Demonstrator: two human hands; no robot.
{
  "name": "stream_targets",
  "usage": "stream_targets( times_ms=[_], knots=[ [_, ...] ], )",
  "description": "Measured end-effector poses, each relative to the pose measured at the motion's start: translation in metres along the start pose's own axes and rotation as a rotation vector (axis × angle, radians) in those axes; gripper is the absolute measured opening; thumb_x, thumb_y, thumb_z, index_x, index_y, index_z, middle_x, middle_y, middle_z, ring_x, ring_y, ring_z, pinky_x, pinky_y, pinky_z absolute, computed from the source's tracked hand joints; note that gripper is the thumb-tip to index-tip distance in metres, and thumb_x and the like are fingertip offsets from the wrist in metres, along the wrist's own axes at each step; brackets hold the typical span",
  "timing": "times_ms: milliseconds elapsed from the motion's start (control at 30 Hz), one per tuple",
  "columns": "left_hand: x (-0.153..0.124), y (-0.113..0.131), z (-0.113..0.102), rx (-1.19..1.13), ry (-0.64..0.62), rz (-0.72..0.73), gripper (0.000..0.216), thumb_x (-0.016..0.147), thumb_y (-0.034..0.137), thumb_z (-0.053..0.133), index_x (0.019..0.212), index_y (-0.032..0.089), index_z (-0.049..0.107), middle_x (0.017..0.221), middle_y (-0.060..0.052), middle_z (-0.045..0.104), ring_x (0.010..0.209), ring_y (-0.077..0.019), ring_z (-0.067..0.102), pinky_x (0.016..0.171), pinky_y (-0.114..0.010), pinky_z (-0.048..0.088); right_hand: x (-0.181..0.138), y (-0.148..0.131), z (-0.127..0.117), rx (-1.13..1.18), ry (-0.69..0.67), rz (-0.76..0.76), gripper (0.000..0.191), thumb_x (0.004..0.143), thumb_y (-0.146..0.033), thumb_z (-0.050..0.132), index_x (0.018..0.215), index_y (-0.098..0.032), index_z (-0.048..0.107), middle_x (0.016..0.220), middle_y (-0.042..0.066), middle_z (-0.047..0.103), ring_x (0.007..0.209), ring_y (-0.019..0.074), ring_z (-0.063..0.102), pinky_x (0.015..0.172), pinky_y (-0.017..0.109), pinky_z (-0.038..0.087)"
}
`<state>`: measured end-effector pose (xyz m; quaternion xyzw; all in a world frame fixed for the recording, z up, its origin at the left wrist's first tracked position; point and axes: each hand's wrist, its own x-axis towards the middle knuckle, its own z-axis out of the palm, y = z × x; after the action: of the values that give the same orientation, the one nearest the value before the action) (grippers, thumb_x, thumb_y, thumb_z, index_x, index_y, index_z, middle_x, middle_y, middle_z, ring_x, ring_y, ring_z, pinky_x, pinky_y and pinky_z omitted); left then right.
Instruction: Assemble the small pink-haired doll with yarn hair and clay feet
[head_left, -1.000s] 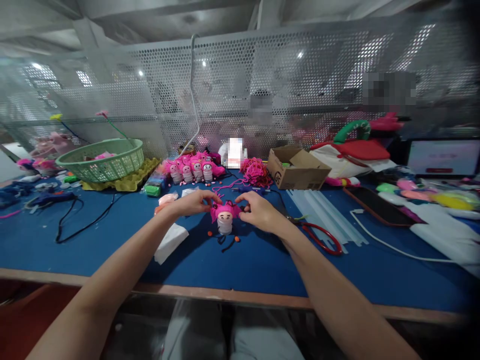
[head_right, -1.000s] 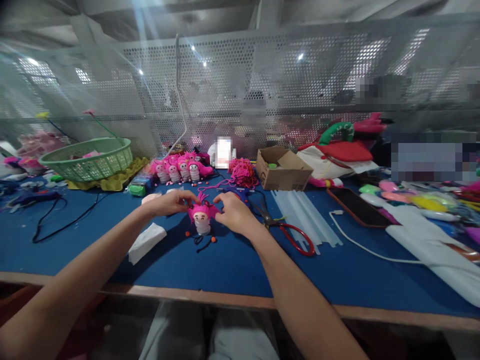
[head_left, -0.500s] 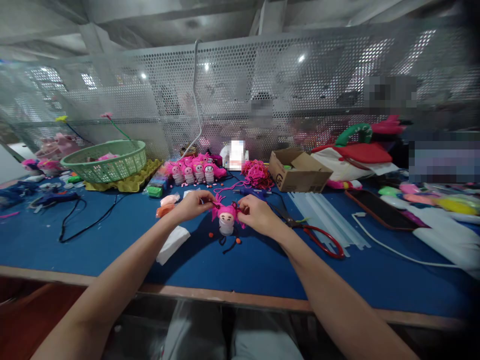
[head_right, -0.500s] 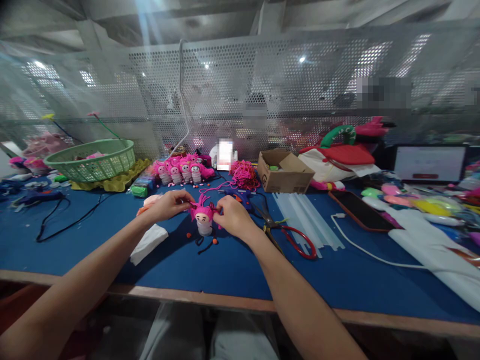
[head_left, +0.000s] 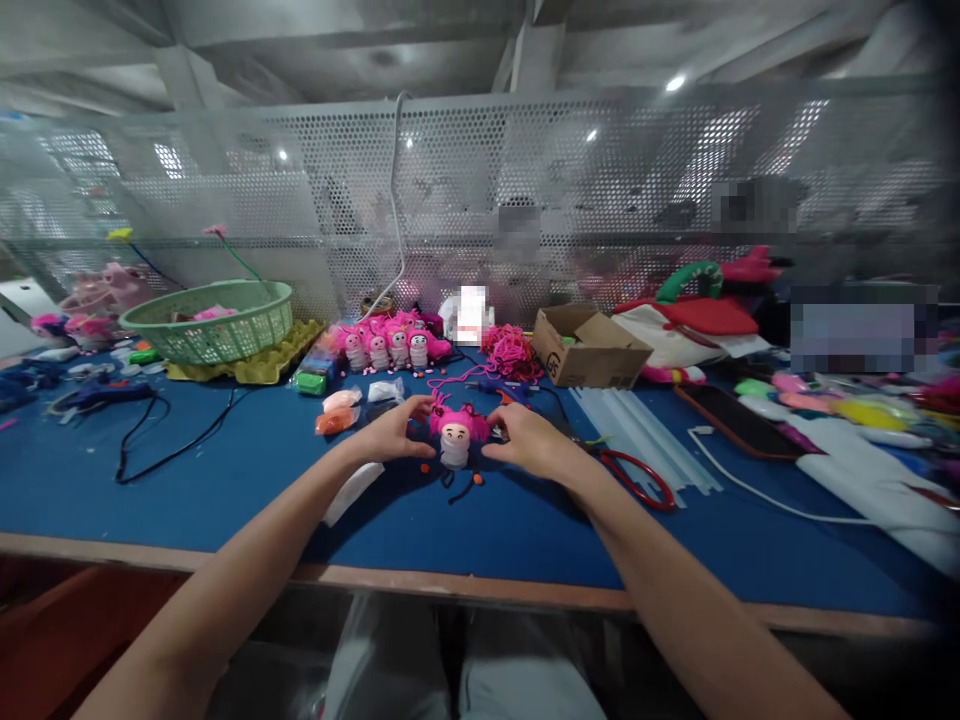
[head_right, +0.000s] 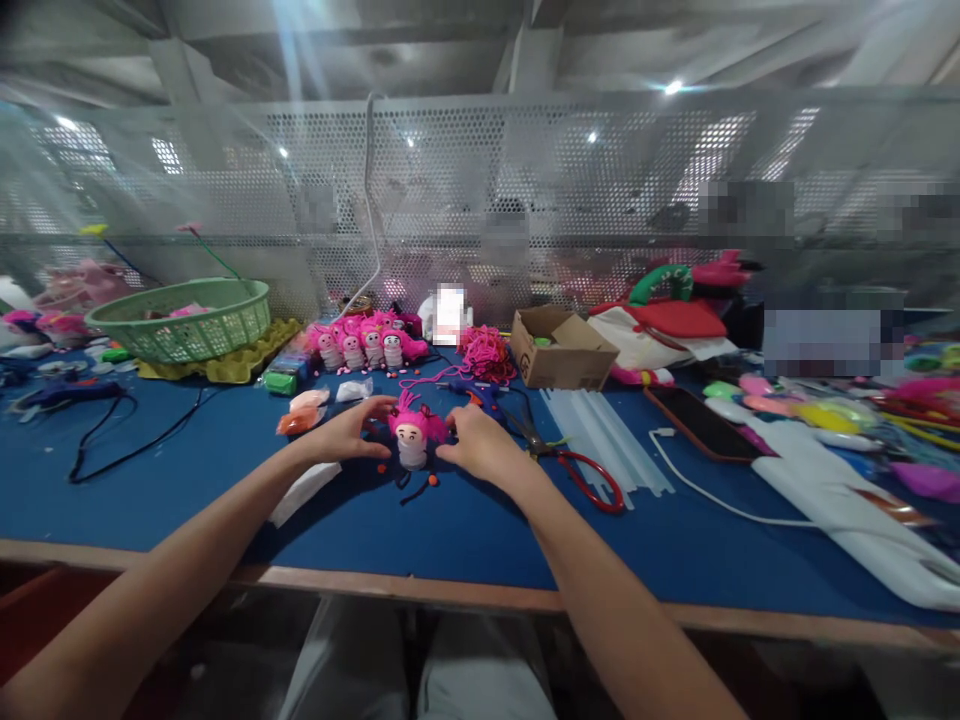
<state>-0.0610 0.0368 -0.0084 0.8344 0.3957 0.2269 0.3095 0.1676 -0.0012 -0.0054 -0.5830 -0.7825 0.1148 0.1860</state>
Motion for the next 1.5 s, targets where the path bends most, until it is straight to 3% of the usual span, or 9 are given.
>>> stream_targets(
  times_ms=[100,267,467,600,867,1167,1300,1433,1500],
  knots=[
    [-0.007,0.015,0.000,0.195,0.125,-0.082,0.046,0.059,0.042,0.065,0.093,0.012,0.056,0.086,-0.008,0.061,0.076,-0.0185,0.056,0.064,-0.028,0.043,-0.014,-0.013,-0.004,-0.027,-0.020,0.038,0.014,0.068,-0.029,0.058,0.071,-0.017,0.064,0.076,0.005,0.065,0.071,0.0168,0.059,0.062,0.024,0.039],
    [-0.011,0.022,0.014,0.318,-0.014,-0.097,0.035,0.061,0.047,0.060,0.072,0.014,0.062,0.063,-0.002,0.060,0.056,-0.0150,0.052,0.050,-0.024,0.033,-0.017,-0.028,0.013,0.023,-0.014,0.023,0.014,0.068,-0.030,0.059,0.071,-0.018,0.065,0.072,0.006,0.067,0.067,0.0176,0.060,0.057,0.024,0.037],
    [-0.004,0.008,0.043,0.117,0.107,-0.064,0.037,0.064,0.044,0.060,0.082,0.011,0.061,0.067,-0.004,0.061,0.056,-0.0140,0.051,0.049,-0.023,0.035,-0.007,-0.025,0.036,0.221,0.108,0.002,0.013,0.069,-0.029,0.059,0.076,-0.018,0.063,0.060,0.004,0.065,0.058,0.0178,0.060,0.054,0.025,0.040],
    [0.005,0.015,0.033,-0.148,0.090,-0.099,0.043,0.064,0.045,0.061,0.090,0.010,0.059,0.068,-0.004,0.062,0.059,-0.0140,0.054,0.052,-0.023,0.040,0.000,-0.023,0.026,0.387,0.163,0.033,0.019,0.069,-0.031,0.059,0.079,-0.015,0.061,0.073,0.007,0.067,0.067,0.0189,0.062,0.060,0.027,0.043],
    [0.017,0.033,0.028,-0.539,0.277,-0.105,0.038,0.062,0.041,0.065,0.082,0.010,0.054,0.076,-0.004,0.061,0.069,-0.0124,0.055,0.062,-0.023,0.043,0.013,-0.027,0.012,0.738,0.247,-0.045,0.026,0.073,-0.036,0.053,0.084,-0.013,0.058,0.083,0.007,0.066,0.076,0.0181,0.061,0.069,0.030,0.047],
    [0.005,0.018,0.043,-0.380,0.237,-0.034,0.039,0.066,0.043,0.061,0.088,0.011,0.054,0.083,-0.007,0.062,0.069,-0.0139,0.056,0.063,-0.026,0.044,0.007,-0.020,0.032,0.992,0.129,-0.030,0.037,0.070,-0.035,0.059,0.100,-0.015,0.055,0.098,0.009,0.064,0.092,0.0217,0.060,0.082,0.037,0.046],
    [-0.001,0.025,0.029,-0.273,0.119,-0.057,0.043,0.066,0.044,0.061,0.093,0.011,0.055,0.076,-0.006,0.063,0.064,-0.0140,0.057,0.056,-0.024,0.043,0.005,-0.022,0.028,0.995,0.115,-0.065,0.041,0.067,-0.032,0.062,0.104,-0.017,0.053,0.103,0.008,0.063,0.092,0.0211,0.059,0.084,0.037,0.045],
    [-0.011,0.026,-0.019,0.005,-0.139,-0.009,0.031,0.063,0.041,0.063,0.080,0.015,0.061,0.074,-0.003,0.065,0.067,-0.0140,0.057,0.059,-0.022,0.042,-0.002,-0.029,0.021,1.037,0.081,-0.093,0.039,0.067,-0.034,0.061,0.101,-0.017,0.053,0.100,0.008,0.063,0.088,0.0203,0.060,0.078,0.035,0.047],
    [-0.017,0.018,-0.046,0.225,0.034,-0.176,0.027,0.063,0.041,0.061,0.076,0.017,0.061,0.069,-0.002,0.064,0.062,-0.0136,0.056,0.053,-0.021,0.038,-0.004,-0.031,0.021,1.047,0.043,-0.106,0.036,0.068,-0.033,0.061,0.098,-0.016,0.054,0.095,0.007,0.064,0.085,0.0200,0.060,0.076,0.034,0.048]
  ],
)
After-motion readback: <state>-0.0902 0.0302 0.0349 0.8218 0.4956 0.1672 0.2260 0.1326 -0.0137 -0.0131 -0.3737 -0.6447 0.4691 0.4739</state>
